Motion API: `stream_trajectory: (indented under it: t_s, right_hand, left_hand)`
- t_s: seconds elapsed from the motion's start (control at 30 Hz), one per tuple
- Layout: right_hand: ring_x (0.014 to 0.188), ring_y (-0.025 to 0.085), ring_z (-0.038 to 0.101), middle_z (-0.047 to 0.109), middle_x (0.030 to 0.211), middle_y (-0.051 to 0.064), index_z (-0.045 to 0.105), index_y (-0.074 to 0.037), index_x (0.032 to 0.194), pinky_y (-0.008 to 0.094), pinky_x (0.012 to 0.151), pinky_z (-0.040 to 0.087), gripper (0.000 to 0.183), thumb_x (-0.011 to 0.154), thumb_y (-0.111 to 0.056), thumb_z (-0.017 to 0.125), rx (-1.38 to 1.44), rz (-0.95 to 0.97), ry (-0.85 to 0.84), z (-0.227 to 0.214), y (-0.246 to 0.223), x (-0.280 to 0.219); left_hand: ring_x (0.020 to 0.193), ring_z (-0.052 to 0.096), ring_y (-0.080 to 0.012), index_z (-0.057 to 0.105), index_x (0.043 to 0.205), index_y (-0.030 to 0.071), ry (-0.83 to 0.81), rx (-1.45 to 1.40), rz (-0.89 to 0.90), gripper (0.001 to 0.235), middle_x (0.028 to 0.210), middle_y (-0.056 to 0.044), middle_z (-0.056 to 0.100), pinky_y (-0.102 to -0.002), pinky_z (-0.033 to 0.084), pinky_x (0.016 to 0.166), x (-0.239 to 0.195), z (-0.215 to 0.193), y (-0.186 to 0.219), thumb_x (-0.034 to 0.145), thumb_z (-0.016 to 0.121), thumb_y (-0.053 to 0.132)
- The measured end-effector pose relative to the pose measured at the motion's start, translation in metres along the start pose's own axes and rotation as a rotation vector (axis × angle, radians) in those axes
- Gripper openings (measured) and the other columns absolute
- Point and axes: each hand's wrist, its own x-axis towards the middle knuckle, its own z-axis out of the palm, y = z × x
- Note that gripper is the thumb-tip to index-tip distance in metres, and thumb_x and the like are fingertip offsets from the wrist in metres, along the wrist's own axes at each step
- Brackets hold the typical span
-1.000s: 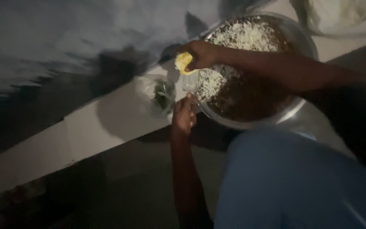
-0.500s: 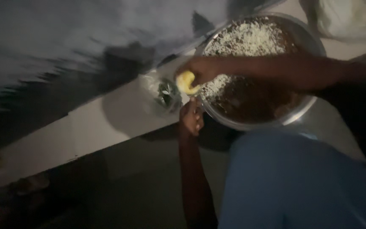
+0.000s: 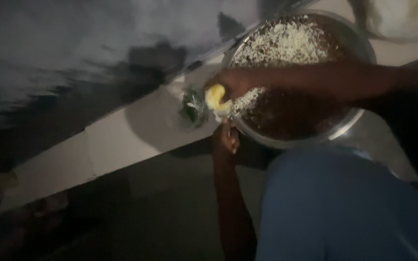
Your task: The person grates a yellow ingredient into a large metal bowl containing a brown mixture and then mixes the contents with a spatula. The person then moves around the room.
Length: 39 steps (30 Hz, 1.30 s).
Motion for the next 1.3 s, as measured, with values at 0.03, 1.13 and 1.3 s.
stream_trajectory:
  t_s: [0.03,1.13,1.3]
  right_hand:
    - [0.118,0.029,0.066,0.068,0.131,0.014,0.058,-0.01,0.14,0.047,0.106,0.049,0.067,0.079,-0.017,0.086,-0.009,-0.056,-0.001,0.0,0.001,-0.001]
    - [0.117,0.032,0.066,0.067,0.128,0.016,0.058,-0.006,0.134,0.045,0.098,0.056,0.057,0.082,-0.01,0.081,0.141,0.03,0.282,-0.042,0.042,0.0]
    - [0.111,0.03,0.069,0.067,0.128,0.018,0.057,-0.005,0.133,0.042,0.095,0.06,0.058,0.081,-0.012,0.081,0.066,0.209,0.264,-0.044,0.039,-0.001]
  left_hand:
    - [0.038,0.032,-0.0077,0.063,0.102,0.0,0.018,0.047,0.017,0.049,0.055,0.0,0.042,-0.025,0.027,0.036,-0.001,0.003,0.0,0.105,0.046,0.046]
    - [0.042,0.042,-0.0086,0.067,0.098,0.006,-0.025,0.294,-0.093,0.048,0.059,0.001,0.048,-0.025,0.033,0.038,0.079,-0.001,0.048,0.101,0.054,0.052]
    - [0.041,0.03,-0.0032,0.064,0.102,0.004,-0.212,0.138,-0.16,0.043,0.059,0.007,0.042,-0.024,0.023,0.034,0.099,-0.008,0.064,0.103,0.059,0.047]
